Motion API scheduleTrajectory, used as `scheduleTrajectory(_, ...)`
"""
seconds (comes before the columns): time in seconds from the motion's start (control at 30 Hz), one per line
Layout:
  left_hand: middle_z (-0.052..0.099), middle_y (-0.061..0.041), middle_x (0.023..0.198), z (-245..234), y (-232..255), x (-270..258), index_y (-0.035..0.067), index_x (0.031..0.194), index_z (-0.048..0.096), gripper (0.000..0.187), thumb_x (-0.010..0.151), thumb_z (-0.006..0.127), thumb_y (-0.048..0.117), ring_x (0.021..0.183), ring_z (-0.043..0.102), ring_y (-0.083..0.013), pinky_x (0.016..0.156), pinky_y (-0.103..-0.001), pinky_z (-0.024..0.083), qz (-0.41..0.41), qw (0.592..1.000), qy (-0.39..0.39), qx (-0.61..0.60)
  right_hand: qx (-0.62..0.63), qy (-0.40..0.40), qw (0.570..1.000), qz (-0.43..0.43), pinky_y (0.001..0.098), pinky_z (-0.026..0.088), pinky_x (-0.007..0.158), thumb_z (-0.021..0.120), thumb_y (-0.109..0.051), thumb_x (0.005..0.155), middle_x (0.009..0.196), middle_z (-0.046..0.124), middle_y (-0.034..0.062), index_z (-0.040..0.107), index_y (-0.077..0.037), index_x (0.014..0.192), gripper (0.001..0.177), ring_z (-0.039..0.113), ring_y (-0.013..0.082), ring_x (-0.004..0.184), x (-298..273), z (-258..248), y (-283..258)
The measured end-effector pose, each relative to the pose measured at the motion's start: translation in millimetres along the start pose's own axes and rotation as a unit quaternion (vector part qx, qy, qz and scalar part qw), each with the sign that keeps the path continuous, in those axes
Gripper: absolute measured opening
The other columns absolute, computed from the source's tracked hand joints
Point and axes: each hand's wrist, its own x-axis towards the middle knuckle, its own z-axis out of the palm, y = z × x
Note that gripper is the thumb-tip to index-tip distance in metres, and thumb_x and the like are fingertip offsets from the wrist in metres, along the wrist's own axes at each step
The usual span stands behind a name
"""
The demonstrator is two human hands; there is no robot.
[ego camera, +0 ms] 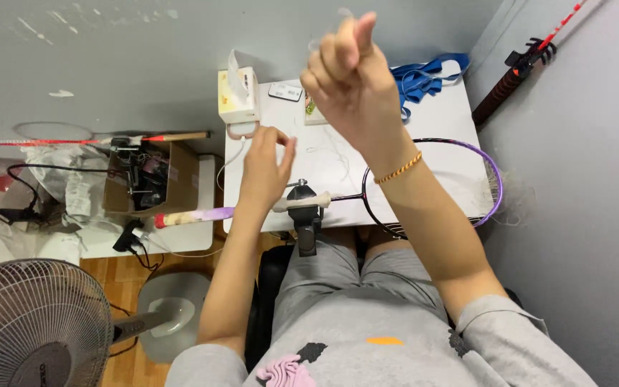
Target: The person is threading and pulling strings through a badminton racket frame while it is secured by a clamp.
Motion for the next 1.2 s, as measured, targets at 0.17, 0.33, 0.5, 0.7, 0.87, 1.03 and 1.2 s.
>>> scheduleTrajectory(0.17,0.061,-0.008,0.076,-33.8,-7.4,30.8,0.003,0.079,0.061,0.028,0.103,0.064,0.016,0.063,0.054,-0.0177,0.057,-0.034,0.04,-0.046,0.994,0.097,-0.019,0.067,0.126,0.987,-0.073,0.0302,0.037,0.067,0.049,-0.03,0.11,0.072,0.036,0.002,0.047,-0.01,0.087,0.031,0.037,0.016,0.066,28.2,-9.1,-46.3)
scheduleTrajectory(0.33,0.058,-0.007,0.081,-60.2,-9.9,41.5,0.004,0.085,0.063,0.03,0.111,0.058,0.016,0.073,0.053,-0.0187,0.066,-0.035,0.041,-0.061,0.983,0.174,0.007,0.075,0.166,0.978,-0.104,0.0307,0.04,0.071,0.045,-0.035,0.115,0.078,0.048,0.0068,0.049,-0.005,0.092,0.038,0.046,0.0182,0.07,28.2,-37.8,-71.7)
scheduleTrajectory(0.5,0.062,-0.005,0.083,24.1,32.0,1.1,0.008,0.137,0.06,0.063,0.082,0.082,0.03,0.079,0.058,-0.0153,0.073,-0.034,0.052,-0.057,0.967,-0.189,-0.162,-0.078,-0.039,0.996,-0.02,0.0291,0.046,0.07,0.05,-0.035,0.119,0.081,0.059,-0.0009,0.06,-0.01,0.092,0.039,0.054,0.0125,0.073,8.6,-31.7,-31.7)
scheduleTrajectory(0.7,0.062,-0.001,0.079,78.9,1.1,-40.9,0.004,0.109,0.075,0.041,0.111,0.055,0.039,0.078,0.057,-0.0092,0.076,-0.025,0.049,-0.042,0.82,-0.42,-0.387,-0.368,0.023,0.924,0.104,0.0295,0.055,0.081,0.05,-0.033,0.115,0.094,0.066,0.0037,0.066,-0.004,0.102,0.035,0.064,0.0134,0.085,-22.8,-70.3,-8.6)
scheduleTrajectory(0.87,0.06,0.001,0.073,36.9,-47.7,-64.2,0.006,0.089,0.077,0.057,0.108,0.046,0.05,0.063,0.046,-0.0073,0.058,-0.023,0.037,-0.183,0.716,-0.405,-0.538,-0.414,0.19,0.888,0.066,0.0264,0.056,0.078,0.053,-0.03,0.11,0.1,0.069,0.0014,0.068,-0.005,0.106,0.029,0.066,0.0113,0.084,-52.5,-120.4,-27.7)
scheduleTrajectory(1.03,0.047,0.005,0.07,14.1,-73.6,-66.2,0.007,0.084,0.062,0.038,0.105,0.058,0.038,0.061,0.037,-0.007,0.053,-0.023,0.026,-0.247,0.765,-0.318,-0.502,-0.522,0.257,0.795,0.171,0.0256,0.056,0.075,0.059,-0.027,0.102,0.102,0.073,0.0029,0.07,-0.006,0.109,0.025,0.071,0.0123,0.084,-112.0,-125.7,-61.8)
scheduleTrajectory(1.2,0.041,0.007,0.064,22.3,-78.6,-50.3,0.005,0.084,0.062,0.043,0.109,0.05,0.037,0.059,0.033,-0.0049,0.052,-0.023,0.026,-0.226,0.883,-0.206,-0.357,-0.846,0.316,0.429,0.037,0.0409,0.048,0.098,0.077,-0.024,0.098,0.118,0.07,0.0235,0.072,0.004,0.116,0.034,0.063,0.0352,0.114,-225.0,-164.0,-122.1)
